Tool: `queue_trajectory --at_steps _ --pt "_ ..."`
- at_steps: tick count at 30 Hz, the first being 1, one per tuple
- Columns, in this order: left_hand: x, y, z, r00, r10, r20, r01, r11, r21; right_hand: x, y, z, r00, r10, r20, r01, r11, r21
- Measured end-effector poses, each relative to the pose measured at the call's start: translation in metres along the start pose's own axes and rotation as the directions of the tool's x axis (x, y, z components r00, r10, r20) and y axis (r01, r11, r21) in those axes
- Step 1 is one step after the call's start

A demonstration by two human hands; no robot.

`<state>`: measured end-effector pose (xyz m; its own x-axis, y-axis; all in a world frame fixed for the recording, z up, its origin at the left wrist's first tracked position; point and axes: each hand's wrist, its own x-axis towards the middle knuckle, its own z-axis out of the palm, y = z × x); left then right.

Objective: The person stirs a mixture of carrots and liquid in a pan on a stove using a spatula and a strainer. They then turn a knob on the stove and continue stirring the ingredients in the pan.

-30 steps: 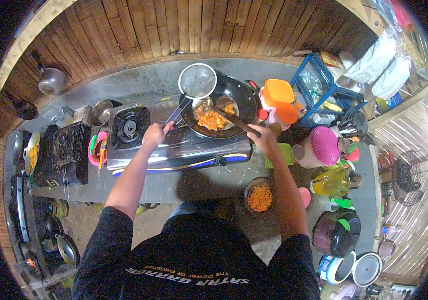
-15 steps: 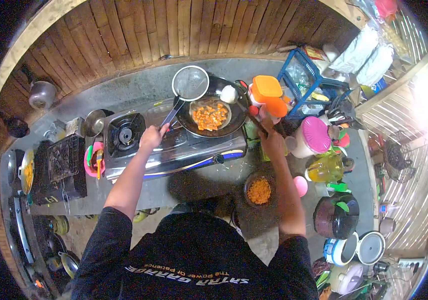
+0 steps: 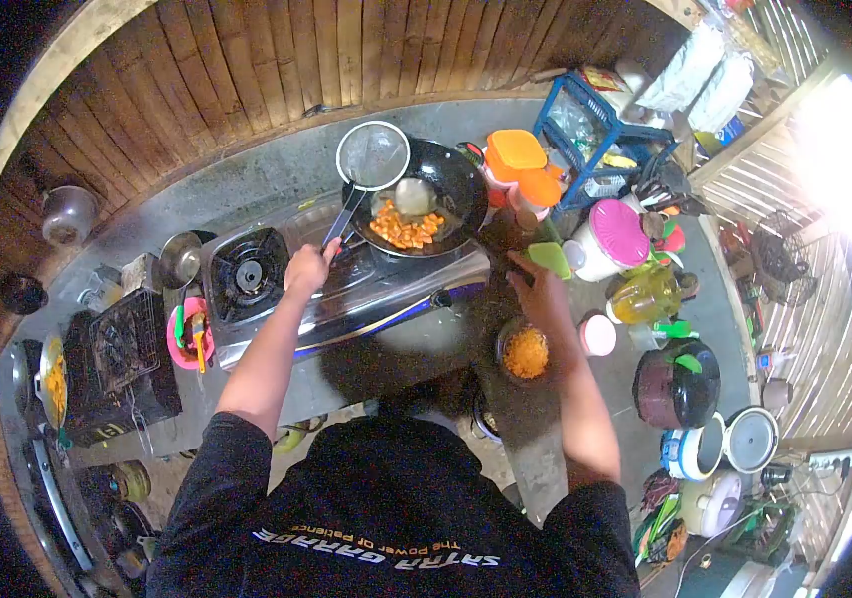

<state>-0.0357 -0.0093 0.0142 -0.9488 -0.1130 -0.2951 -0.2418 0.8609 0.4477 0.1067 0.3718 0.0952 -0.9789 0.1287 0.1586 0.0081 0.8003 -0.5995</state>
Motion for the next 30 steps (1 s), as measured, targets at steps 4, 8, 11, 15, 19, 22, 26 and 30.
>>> queue_trajectory --at_steps 4,8,11,15,19,22,26,30 --pt "0.0 -0.001 0.002 1.0 0.016 -0.014 -0.016 1.0 -0.01 0.009 -0.009 -0.005 0.995 0.065 -0.082 -0.077 0.986 -0.146" --pt "0.0 -0.001 0.0 1.0 0.024 -0.015 -0.024 1.0 -0.006 0.018 -0.02 0.0 0.985 0.157 -0.068 -0.17 0.933 -0.316" --pt "-0.005 0.002 -0.005 1.0 0.026 0.01 -0.026 1.0 -0.014 0.013 -0.042 0.001 0.97 0.243 -0.015 -0.232 0.906 -0.354" --pt "-0.003 0.0 0.0 0.999 0.017 -0.031 -0.018 1.0 -0.018 0.008 -0.022 0.006 0.983 0.143 0.118 -0.121 0.977 -0.175" --pt "0.001 0.0 0.0 1.0 0.025 -0.016 -0.025 0.999 -0.021 0.01 -0.017 0.007 0.982 0.119 0.149 -0.115 0.993 -0.036" --pt "-0.005 0.002 -0.004 1.0 0.023 0.017 -0.022 0.999 -0.025 0.01 -0.022 0.002 0.988 0.119 0.102 -0.117 0.993 -0.025" --pt "-0.005 0.003 -0.003 1.0 0.004 0.005 -0.003 1.0 -0.01 0.032 -0.016 -0.004 0.986 0.153 0.065 -0.147 0.986 -0.081" --pt "0.001 -0.001 0.003 1.0 0.024 -0.003 -0.024 1.0 -0.012 0.065 0.027 0.023 0.994 0.111 -0.002 -0.11 0.978 -0.177"
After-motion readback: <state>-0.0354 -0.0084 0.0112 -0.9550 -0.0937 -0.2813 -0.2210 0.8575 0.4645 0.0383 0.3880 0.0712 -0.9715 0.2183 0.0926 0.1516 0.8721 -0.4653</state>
